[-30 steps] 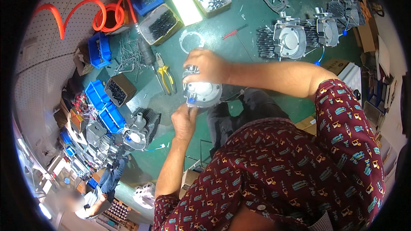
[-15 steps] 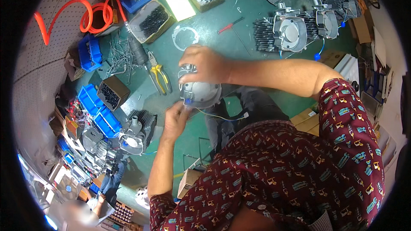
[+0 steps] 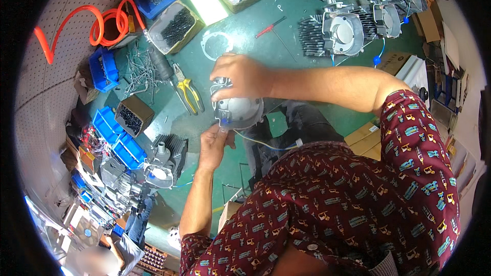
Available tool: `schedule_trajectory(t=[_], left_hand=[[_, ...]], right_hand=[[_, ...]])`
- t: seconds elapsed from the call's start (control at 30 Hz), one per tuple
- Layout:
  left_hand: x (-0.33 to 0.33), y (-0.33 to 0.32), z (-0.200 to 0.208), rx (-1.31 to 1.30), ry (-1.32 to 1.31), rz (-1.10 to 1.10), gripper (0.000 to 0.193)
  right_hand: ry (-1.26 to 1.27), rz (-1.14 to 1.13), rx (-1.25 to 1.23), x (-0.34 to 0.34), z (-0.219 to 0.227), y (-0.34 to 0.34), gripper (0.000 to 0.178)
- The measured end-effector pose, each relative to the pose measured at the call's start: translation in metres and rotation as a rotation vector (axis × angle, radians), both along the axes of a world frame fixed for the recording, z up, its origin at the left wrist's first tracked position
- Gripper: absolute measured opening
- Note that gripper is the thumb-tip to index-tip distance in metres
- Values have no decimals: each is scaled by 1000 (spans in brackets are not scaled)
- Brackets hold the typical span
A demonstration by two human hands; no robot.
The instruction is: The person assembles small electronic devices at a workbench. They connect wires to circular housings, attach black cylindrical components, and place finished units into a box. The person also retrieves additional components from a nearby pallet.
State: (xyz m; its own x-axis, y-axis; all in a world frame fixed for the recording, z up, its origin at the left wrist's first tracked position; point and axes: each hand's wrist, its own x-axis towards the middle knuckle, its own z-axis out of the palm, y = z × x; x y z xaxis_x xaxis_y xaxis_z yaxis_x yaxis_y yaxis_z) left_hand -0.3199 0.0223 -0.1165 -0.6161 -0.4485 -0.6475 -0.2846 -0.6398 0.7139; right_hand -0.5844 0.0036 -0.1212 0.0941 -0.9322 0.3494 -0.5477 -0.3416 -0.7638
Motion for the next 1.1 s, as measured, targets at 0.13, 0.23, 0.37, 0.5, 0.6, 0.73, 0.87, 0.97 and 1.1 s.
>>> schedule_trajectory(t=[0.13, 0.23, 0.37, 0.5, 0.6, 0.73, 0.87, 0.97, 1.1], left_hand=[[8, 7, -17, 431, 186, 214, 18], [9, 22, -22, 847, 289, 475, 17], [-7, 36, -13, 1103, 457, 729, 22], [-13, 27, 2, 613, 141, 543, 22], [-7, 24, -7, 554, 237, 462, 19], [-3, 33, -21, 381, 236, 439, 22], [4, 31, -14, 112, -15, 332, 22], [1, 1, 30, -215, -377, 181, 20], [-47, -29, 127, -994, -600, -17, 14]], right_hand=[[-89, 5, 92, -2, 3, -1, 40], [-71, 29, 81, -1, -1, -3, 46], [-49, 47, 26, 2, -10, -4, 48], [-60, -5, 27, 1, -3, -3, 36], [-60, -19, 52, 2, -2, -2, 40], [-48, -22, 110, 1, -3, 0, 43], [-8, -12, 197, 5, -1, 0, 44], [-3, 50, 237, -1, 1, -5, 44], [1, 76, 290, -5, 16, -2, 53]])
